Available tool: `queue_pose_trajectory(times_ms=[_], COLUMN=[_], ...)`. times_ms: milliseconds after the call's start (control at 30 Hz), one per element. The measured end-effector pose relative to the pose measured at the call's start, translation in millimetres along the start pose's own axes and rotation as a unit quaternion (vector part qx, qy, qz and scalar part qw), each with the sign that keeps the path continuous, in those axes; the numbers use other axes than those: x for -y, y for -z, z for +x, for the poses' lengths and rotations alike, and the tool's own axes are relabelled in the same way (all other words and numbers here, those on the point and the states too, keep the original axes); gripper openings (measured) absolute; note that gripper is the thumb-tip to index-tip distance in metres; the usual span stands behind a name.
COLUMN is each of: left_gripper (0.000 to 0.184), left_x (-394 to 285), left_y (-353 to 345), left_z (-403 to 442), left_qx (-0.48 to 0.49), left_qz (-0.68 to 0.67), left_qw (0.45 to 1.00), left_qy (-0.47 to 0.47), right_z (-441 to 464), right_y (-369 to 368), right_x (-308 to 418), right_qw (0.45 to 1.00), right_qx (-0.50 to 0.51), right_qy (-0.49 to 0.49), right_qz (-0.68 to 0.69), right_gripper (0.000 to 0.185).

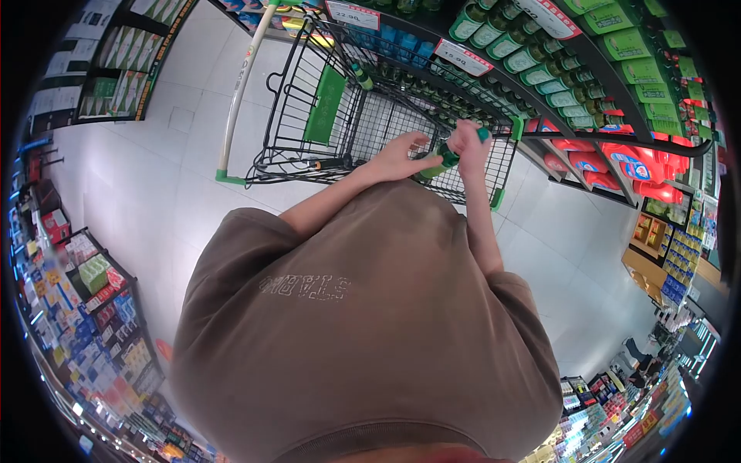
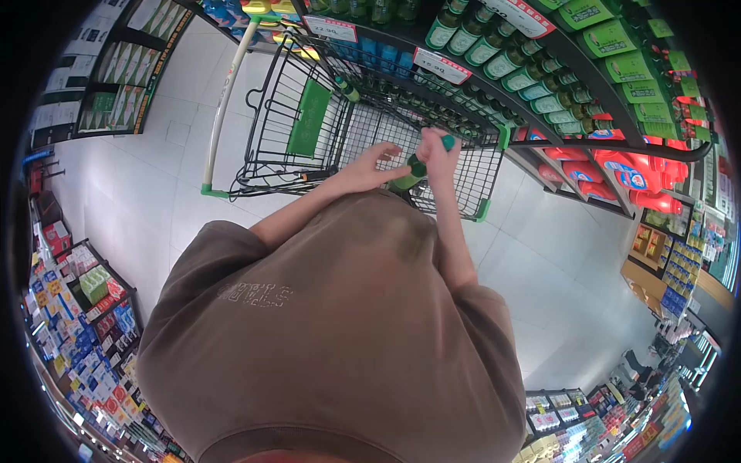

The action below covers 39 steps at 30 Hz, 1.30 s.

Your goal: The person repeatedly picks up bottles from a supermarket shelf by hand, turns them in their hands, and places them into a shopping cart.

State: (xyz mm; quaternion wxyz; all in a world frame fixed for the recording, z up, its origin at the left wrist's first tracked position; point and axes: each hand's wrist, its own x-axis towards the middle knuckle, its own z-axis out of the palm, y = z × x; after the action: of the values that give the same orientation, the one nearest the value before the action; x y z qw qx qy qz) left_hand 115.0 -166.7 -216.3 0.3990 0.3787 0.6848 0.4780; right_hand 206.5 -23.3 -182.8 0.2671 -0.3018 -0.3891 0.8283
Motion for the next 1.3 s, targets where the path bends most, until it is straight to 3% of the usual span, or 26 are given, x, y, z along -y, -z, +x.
queue_pose_trajectory(times_ms=[67, 133, 200, 233, 333, 433, 533, 633, 733, 800, 900, 1133, 1300], left_gripper=[0.055, 0.047, 0.032, 0.032, 0.028, 0.033, 0.039, 0.042, 0.042, 0.041, 0.038, 0.034, 0.032], left_x=[-7, -22, -30, -31, -29, -25, -26, -19, -9, -5, 0, 18, 28], left_y=[5, 15, 22, 23, 25, 25, 24, 24, 22, 21, 21, 29, 39], left_z=[2, 4, 3, 2, 1, 0, 0, 1, -6, -9, -13, -11, -7], left_qx=[-0.043, -0.086, -0.078, -0.080, -0.036, -0.047, -0.011, 0.000, 0.025, -0.020, -0.064, -0.077, -0.066], left_qz=[0.014, 0.031, 0.086, 0.086, 0.076, 0.157, 0.227, 0.276, 0.338, 0.356, 0.311, 0.325, 0.360], left_qw=[0.999, 0.995, 0.986, 0.986, 0.993, 0.978, 0.973, 0.960, 0.940, 0.934, 0.947, 0.940, 0.924], left_qy=[-0.025, -0.051, -0.121, -0.118, -0.087, -0.129, -0.045, -0.049, -0.031, -0.036, -0.048, -0.076, -0.105], right_z=[1, 3, 4, 5, 1, -3, -1, 2, 1, 0, 0, 9, 13], right_y=[6, 8, 8, 8, 1, 1, 4, 7, 8, 4, -8, -4, 1], right_x=[-16, -29, -30, -29, -29, -41, -50, -56, -71, -72, -71, -95, -111], right_qw=[0.959, 0.931, 0.842, 0.832, 0.815, 0.795, 0.776, 0.801, 0.796, 0.822, 0.836, 0.849, 0.852], right_qx=[0.009, -0.007, 0.090, 0.107, 0.141, 0.213, 0.238, 0.230, 0.230, 0.251, 0.264, 0.305, 0.283], right_qy=[0.067, 0.101, 0.156, 0.121, 0.028, 0.067, 0.068, 0.043, 0.050, 0.022, -0.002, 0.002, -0.007], right_qz=[-0.276, -0.350, -0.509, -0.531, -0.561, -0.564, -0.580, -0.551, -0.558, -0.510, -0.481, -0.432, -0.441], right_gripper=[0.030, 0.026, 0.022, 0.019, 0.017, 0.013, 0.011, 0.011, 0.026, 0.032, 0.031, 0.029, 0.031])
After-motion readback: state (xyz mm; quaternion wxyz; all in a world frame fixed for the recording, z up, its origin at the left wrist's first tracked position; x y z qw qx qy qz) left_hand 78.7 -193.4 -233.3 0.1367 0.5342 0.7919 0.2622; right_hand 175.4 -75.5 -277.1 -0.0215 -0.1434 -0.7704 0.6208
